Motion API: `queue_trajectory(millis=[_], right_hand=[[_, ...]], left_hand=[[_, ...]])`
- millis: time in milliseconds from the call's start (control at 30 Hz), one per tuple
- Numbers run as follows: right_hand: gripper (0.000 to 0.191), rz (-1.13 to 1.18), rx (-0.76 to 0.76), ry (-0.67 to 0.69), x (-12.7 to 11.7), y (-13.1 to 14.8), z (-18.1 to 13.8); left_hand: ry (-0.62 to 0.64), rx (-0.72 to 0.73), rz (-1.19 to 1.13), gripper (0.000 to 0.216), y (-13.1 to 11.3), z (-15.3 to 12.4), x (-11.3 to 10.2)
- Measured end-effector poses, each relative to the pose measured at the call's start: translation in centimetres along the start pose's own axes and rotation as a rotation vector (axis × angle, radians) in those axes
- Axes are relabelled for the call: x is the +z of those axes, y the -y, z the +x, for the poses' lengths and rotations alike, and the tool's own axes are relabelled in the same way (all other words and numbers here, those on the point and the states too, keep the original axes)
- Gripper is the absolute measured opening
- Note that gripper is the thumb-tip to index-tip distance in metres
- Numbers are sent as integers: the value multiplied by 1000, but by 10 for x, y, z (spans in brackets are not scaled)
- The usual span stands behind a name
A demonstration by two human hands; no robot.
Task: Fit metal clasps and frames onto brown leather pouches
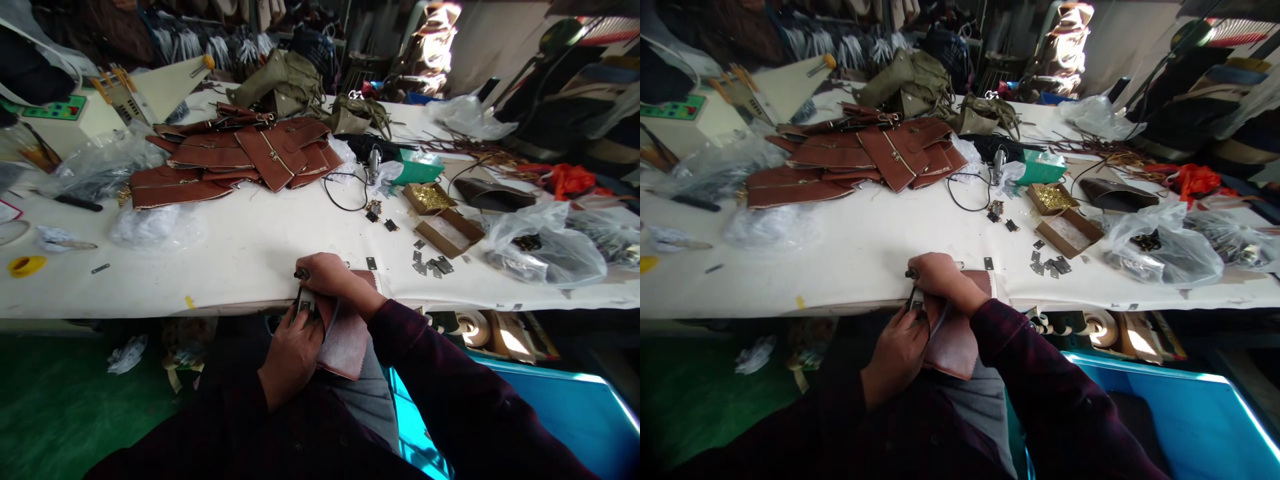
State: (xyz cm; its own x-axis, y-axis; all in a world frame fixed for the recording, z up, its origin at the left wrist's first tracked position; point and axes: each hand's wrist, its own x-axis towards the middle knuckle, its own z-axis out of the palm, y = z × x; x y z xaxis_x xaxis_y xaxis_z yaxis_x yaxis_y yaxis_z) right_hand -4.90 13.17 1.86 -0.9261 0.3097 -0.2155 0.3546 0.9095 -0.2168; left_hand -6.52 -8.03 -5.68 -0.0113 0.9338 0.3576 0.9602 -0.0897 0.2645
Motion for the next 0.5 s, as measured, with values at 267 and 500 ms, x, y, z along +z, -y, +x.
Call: queue_trajectory(millis=[267, 500], right_hand=[[24, 25, -3, 3, 5, -5, 3], [17, 299, -47, -139, 5, -12, -1]], left_hand=[[-168, 37, -53, 50, -1, -11, 3], [65, 72, 70, 48, -9, 2, 1]])
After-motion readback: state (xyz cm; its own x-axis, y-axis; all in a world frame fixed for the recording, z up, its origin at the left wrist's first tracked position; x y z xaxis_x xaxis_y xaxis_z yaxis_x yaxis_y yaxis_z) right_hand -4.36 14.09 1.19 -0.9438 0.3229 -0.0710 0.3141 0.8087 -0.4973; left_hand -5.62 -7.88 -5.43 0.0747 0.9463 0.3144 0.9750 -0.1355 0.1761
